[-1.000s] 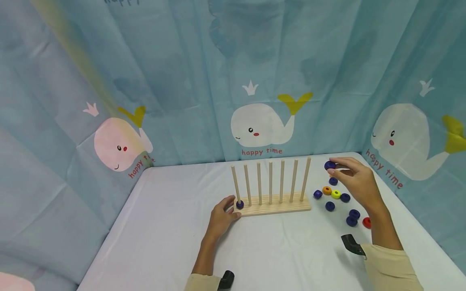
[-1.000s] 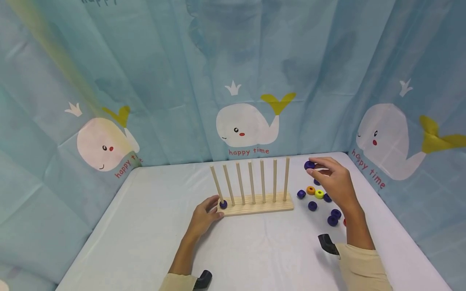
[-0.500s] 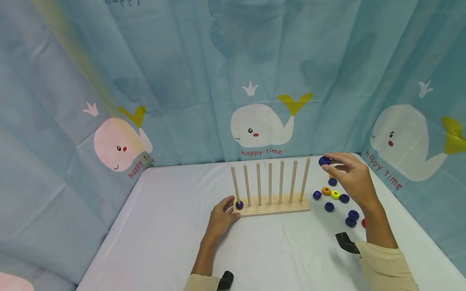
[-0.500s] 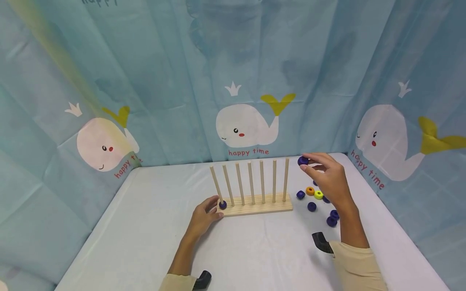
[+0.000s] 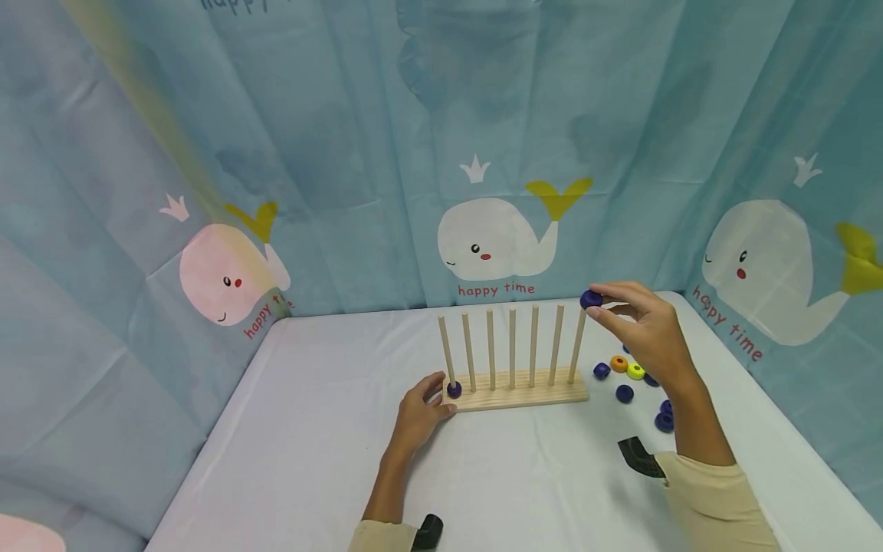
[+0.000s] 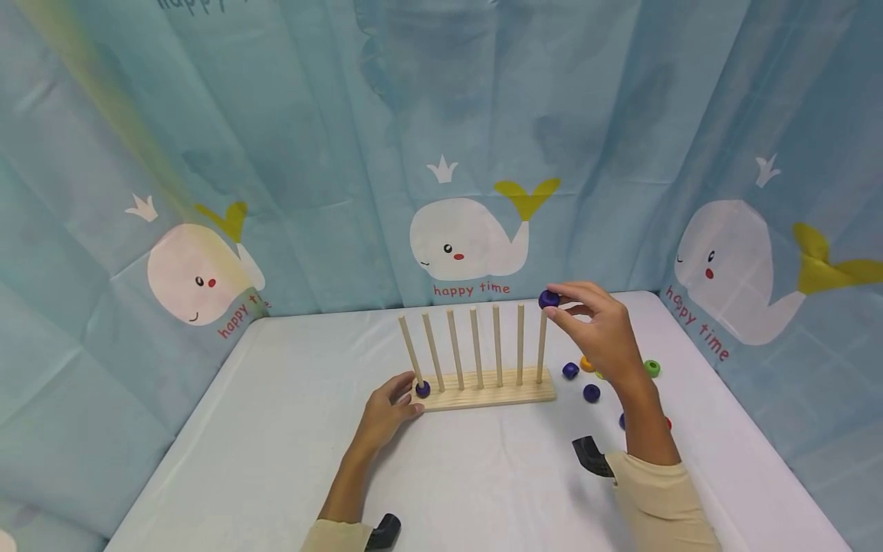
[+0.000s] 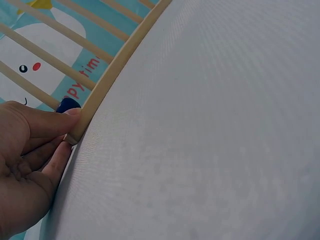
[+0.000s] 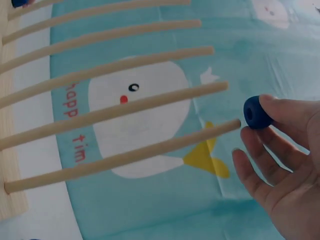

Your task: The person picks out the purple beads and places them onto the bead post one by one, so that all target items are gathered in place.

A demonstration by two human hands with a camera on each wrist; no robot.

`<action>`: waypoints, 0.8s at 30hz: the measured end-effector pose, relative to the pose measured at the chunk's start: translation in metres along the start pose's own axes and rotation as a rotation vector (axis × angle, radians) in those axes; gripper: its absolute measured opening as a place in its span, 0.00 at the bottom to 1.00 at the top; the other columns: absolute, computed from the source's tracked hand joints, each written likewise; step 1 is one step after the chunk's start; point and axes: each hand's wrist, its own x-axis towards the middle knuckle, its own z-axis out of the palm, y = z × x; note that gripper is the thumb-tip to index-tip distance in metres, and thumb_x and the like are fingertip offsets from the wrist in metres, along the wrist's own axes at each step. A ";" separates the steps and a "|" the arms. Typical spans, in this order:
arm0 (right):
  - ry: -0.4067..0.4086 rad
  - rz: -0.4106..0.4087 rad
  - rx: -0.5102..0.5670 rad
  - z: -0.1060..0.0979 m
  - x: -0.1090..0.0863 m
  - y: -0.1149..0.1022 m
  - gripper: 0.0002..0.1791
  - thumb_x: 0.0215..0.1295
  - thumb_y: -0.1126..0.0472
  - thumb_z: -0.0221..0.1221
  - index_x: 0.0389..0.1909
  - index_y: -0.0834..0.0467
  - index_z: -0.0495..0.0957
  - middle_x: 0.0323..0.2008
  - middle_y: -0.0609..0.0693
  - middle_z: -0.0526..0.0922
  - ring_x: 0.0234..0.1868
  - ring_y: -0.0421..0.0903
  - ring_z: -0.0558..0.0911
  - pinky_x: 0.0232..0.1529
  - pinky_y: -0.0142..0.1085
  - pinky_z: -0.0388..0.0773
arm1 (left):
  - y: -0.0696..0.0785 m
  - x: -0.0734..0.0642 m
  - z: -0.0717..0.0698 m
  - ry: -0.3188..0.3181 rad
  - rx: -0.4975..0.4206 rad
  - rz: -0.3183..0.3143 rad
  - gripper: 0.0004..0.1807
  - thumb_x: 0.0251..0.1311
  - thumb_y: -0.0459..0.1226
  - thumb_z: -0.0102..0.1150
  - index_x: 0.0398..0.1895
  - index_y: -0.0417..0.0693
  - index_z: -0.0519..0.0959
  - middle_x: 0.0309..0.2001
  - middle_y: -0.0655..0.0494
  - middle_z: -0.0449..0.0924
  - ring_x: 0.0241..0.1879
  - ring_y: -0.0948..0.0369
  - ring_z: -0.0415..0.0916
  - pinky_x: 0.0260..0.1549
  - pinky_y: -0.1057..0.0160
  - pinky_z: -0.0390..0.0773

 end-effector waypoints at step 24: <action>-0.038 -0.088 0.111 0.031 0.010 -0.021 0.20 0.69 0.71 0.67 0.60 0.61 0.85 0.55 0.53 0.85 0.49 0.33 0.82 0.49 0.17 0.80 | -0.002 0.000 0.000 -0.007 -0.011 0.003 0.38 0.60 0.26 0.71 0.75 0.36 0.70 0.73 0.37 0.72 0.75 0.43 0.70 0.68 0.66 0.79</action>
